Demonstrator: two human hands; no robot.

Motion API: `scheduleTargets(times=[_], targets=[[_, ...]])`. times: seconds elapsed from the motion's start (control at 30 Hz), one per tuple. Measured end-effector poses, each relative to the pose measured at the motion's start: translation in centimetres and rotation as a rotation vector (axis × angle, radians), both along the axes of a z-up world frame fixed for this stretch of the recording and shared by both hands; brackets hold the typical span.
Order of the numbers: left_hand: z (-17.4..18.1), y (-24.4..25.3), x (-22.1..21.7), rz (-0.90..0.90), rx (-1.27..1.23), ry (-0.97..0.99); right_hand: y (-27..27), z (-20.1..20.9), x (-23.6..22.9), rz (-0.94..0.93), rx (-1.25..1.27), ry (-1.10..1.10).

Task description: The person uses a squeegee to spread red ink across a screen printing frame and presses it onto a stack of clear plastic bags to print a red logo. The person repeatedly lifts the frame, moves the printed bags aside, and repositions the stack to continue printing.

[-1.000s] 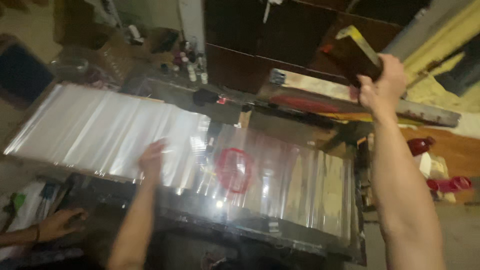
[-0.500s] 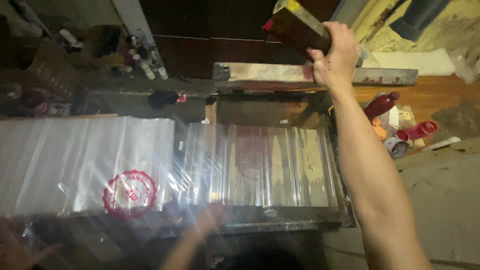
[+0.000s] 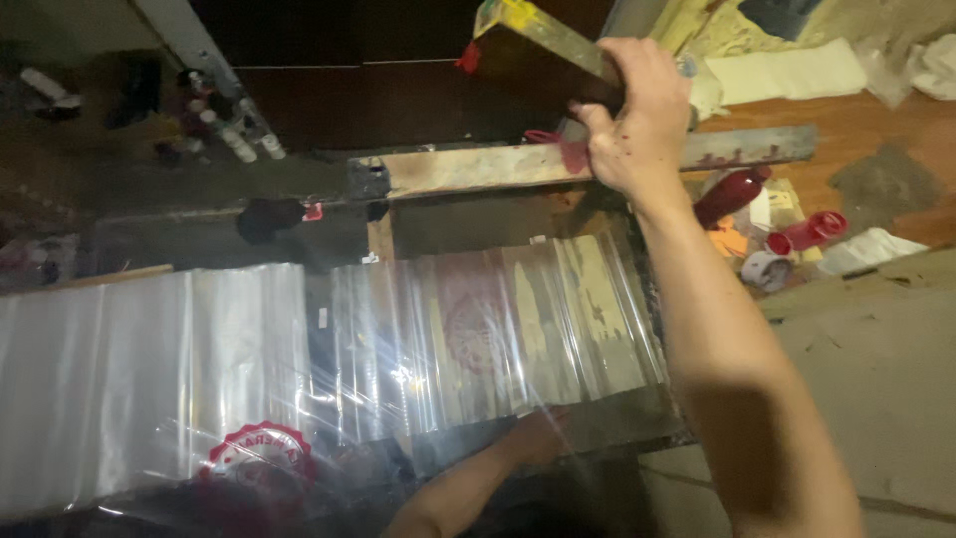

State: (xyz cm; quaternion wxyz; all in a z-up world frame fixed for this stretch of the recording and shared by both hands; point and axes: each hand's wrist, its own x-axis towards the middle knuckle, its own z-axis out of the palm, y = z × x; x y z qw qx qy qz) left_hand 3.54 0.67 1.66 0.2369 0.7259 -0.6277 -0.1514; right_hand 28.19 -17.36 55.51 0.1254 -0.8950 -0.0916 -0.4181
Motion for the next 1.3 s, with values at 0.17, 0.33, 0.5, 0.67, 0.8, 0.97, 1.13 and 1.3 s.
scheduleTargets(times=[0.17, 0.33, 0.5, 0.67, 0.8, 0.97, 1.13, 1.3], targets=[[4.6, 7.4, 1.0, 0.817, 0.161, 0.270, -1.3, -0.5, 1.8, 0.033, -0.052, -0.040], [6.2, 13.4, 1.2, 1.332, 0.238, 0.025, -1.4, -0.3, 1.6, 0.051, -0.070, -0.070], [5.9, 15.6, 2.5, 1.205, 0.328, 0.106, -1.1, -1.0, 0.4, 0.052, -0.087, -0.086], [4.8, 16.8, 2.8, 1.275, -0.127, 0.000, 1.1, -4.9, -5.5, 0.065, 0.034, -0.074], [10.9, 18.8, 3.4, 1.244, -0.463, 0.700, 2.3, -17.4, -15.3, 0.043, 0.000, -0.087], [13.9, 19.4, 2.5, 1.399, -0.414, 1.005, 3.9, -26.3, -19.1, -0.219, -0.195, 0.920], [3.7, 22.1, -0.9, 1.315, -0.605, 1.327, 6.2, -30.8, -17.0, -0.107, -0.159, 1.437], [9.5, 22.4, -0.1, 1.495, 0.043, 1.123, 8.1, -37.7, -21.3, -0.045, -0.356, 1.181]])
